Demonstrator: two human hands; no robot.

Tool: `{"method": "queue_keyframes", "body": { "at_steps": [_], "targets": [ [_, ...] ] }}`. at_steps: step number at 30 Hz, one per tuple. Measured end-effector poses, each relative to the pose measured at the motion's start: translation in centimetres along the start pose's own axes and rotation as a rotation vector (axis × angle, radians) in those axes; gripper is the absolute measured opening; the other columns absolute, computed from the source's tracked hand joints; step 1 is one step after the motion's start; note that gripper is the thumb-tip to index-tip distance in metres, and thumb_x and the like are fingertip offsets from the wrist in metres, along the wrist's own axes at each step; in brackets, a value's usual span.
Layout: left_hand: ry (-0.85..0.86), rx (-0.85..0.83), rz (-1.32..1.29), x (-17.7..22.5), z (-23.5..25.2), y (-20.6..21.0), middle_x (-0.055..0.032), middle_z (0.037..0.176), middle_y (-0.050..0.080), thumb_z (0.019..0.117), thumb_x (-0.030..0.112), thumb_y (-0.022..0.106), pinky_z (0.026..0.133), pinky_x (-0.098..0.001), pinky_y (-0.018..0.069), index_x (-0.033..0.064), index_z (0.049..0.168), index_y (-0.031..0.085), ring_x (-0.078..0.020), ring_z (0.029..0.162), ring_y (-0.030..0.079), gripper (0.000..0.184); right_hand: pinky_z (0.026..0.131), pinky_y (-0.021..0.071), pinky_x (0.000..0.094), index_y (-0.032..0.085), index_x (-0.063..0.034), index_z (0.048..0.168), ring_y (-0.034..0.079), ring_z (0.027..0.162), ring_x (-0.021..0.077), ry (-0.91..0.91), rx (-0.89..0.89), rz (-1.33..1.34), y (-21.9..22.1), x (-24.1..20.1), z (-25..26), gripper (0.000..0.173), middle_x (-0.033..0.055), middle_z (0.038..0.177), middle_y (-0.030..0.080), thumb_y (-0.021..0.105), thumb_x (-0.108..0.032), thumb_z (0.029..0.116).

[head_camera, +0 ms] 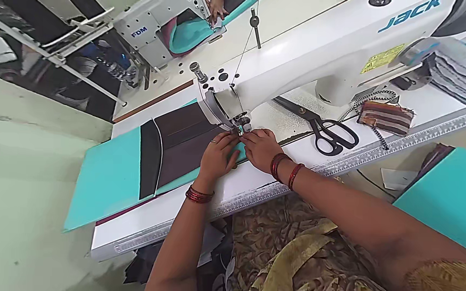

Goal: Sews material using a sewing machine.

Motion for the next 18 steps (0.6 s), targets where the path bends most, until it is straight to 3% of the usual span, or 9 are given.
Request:
{"method": "queue_keyframes", "body": {
  "at_steps": [3,6,12,15,18],
  "targets": [
    [-0.001,-0.004,0.009,-0.5,0.2,0.2,-0.0108,0.13,0.07,0.1029,0.032,0.042,0.11,-0.0487,0.0455,0.0044,0.117,0.075,-0.0326,0.13,0.06,0.045,0.112,0.0345,0.0613,0.07,-0.004,0.13,0.056,0.133,0.0335,-0.008,0.006,-0.006,0.1,0.0,0.2,0.036,0.0112,0.135,0.067,0.049,-0.015,0.103],
    [0.02,-0.007,0.016,-0.7,0.6,0.4,-0.0111,0.129,0.071,0.1029,0.034,0.043,0.109,-0.0482,0.046,0.004,0.116,0.075,-0.0325,0.126,0.062,0.046,0.115,0.0308,0.0616,0.065,-0.0054,0.137,0.051,0.139,0.033,0.048,-0.081,-0.007,0.5,0.4,0.3,0.038,0.0103,0.143,0.062,0.046,-0.017,0.1061],
    [0.068,0.059,0.0,-1.0,0.4,-0.2,-0.0123,0.124,0.072,0.1003,0.051,0.046,0.105,-0.0454,0.0492,0.0043,0.113,0.076,-0.0303,0.121,0.065,0.057,0.115,0.0311,0.0616,0.066,-0.0056,0.136,0.052,0.138,0.0326,0.053,-0.074,-0.01,0.6,0.5,0.4,0.038,0.0102,0.141,0.063,0.047,-0.018,0.1058],
    [0.073,0.053,-0.005,-1.4,0.9,-0.1,-0.0122,0.122,0.073,0.0971,0.046,0.052,0.104,-0.0464,0.0498,0.0042,0.111,0.077,-0.0302,0.118,0.066,0.051,0.118,0.0277,0.0597,0.06,-0.0069,0.142,0.047,0.142,0.0316,0.086,-0.144,0.006,0.8,0.8,0.5,0.04,0.0093,0.147,0.058,0.045,-0.021,0.1077],
    [0.043,0.047,0.008,-1.9,1.4,-0.1,-0.0118,0.121,0.073,0.0947,0.041,0.055,0.101,-0.0476,0.0512,0.0055,0.112,0.077,-0.031,0.117,0.067,0.046,0.12,0.026,0.0594,0.064,-0.007,0.138,0.046,0.143,0.0311,0.072,-0.144,0.002,0.7,0.6,0.4,0.039,0.0087,0.147,0.059,0.044,-0.02,0.1075]
  ]
}}
Point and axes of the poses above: each hand's wrist, its own z-axis towards the middle knuckle, its own y-axis out of the palm, x = y × z, the point moved 10 cm from there along z, towards the middle knuckle
